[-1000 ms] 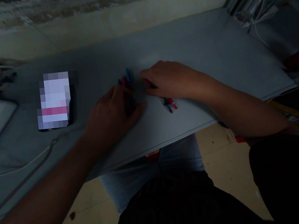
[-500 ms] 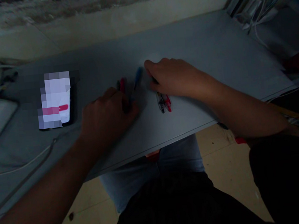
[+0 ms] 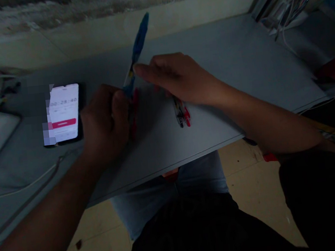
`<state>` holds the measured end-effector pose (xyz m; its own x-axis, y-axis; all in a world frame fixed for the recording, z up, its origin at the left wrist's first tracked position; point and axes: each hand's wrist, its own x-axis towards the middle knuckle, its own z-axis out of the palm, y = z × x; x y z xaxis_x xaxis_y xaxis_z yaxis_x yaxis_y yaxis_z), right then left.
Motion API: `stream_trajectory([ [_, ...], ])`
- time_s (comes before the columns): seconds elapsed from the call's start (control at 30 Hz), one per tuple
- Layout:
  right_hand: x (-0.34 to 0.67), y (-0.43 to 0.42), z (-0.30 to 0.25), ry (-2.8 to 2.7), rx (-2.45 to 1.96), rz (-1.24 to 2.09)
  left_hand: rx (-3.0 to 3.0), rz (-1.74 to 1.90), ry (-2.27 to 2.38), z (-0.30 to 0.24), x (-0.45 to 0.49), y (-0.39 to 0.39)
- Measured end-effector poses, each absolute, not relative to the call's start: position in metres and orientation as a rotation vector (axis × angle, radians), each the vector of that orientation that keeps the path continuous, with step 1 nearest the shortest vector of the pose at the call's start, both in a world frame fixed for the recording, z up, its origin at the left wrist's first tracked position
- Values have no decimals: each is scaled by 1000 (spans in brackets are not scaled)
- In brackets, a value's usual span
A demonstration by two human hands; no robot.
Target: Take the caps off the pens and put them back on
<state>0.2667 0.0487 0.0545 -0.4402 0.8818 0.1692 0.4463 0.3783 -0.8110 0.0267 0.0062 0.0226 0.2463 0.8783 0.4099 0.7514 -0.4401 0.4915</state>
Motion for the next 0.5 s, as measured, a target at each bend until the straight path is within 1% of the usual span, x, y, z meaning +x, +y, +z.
stream_trajectory([
  [0.07,266,49,54,-1928,-883,1217,2343,945,1361,23,28,3],
  [0.13,265,51,53,-1763,-848,1335,2368,890,1222,23,29,-1],
  [0.23,265,52,53,-1670,-861,1495,2355,857,1208,24,30,-4],
  [0.37,264,52,51,-1711,-897,1486,2290,891,1236,23,29,-3],
  [0.5,263,49,44,-1728,-835,1436,2293,846,1276,24,29,-3],
])
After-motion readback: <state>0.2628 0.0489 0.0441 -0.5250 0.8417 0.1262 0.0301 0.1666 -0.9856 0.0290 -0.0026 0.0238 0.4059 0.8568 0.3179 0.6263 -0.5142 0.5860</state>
